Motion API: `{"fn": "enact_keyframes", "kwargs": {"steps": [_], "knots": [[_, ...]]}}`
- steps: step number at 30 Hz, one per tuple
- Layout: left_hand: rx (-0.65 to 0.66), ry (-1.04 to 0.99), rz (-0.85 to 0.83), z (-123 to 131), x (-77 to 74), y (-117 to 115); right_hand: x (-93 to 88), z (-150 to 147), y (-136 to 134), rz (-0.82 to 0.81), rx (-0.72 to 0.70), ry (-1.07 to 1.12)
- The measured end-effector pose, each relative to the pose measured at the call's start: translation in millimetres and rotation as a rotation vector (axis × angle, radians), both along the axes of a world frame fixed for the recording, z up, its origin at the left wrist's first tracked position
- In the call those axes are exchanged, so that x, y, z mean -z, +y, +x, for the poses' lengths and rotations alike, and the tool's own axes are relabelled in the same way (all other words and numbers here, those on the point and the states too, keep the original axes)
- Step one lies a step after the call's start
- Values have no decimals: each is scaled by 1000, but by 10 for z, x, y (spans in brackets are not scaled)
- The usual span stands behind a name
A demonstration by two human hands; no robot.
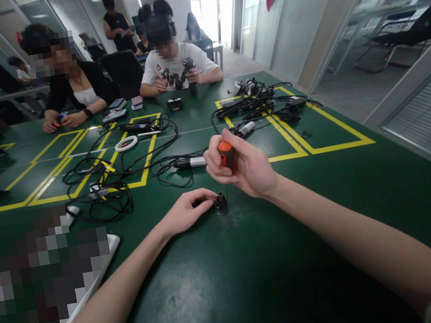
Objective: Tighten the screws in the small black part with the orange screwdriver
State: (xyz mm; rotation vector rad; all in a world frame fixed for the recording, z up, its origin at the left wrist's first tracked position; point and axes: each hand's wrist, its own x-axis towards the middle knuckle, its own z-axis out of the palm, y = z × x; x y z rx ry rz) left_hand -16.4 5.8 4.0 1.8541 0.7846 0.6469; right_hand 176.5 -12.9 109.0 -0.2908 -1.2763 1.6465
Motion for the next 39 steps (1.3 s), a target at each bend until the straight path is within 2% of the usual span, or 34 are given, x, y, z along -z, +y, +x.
{"fn": "enact_keyframes", "kwargs": {"steps": [6, 12, 15, 21, 26, 31, 39], "knots": [[12, 57, 84, 3, -38, -57, 25, -1, -13, 27, -14, 58], [-13, 99, 155, 28, -4, -97, 78, -7, -23, 54, -4, 41], [-15, 104, 162, 46, 22, -101, 76, -19, -33, 59, 7, 31], [-15, 96, 183, 68, 49, -92, 74, -31, -59, -33, 16, 55], [-7, 95, 171, 68, 66, -93, 108, -10, -110, 3, -10, 47], [33, 74, 204, 58, 78, -86, 72, 40, -97, 49, 45, -12], [-17, 114, 231, 66, 67, -111, 48, 86, -50, -29, 105, 38]]}}
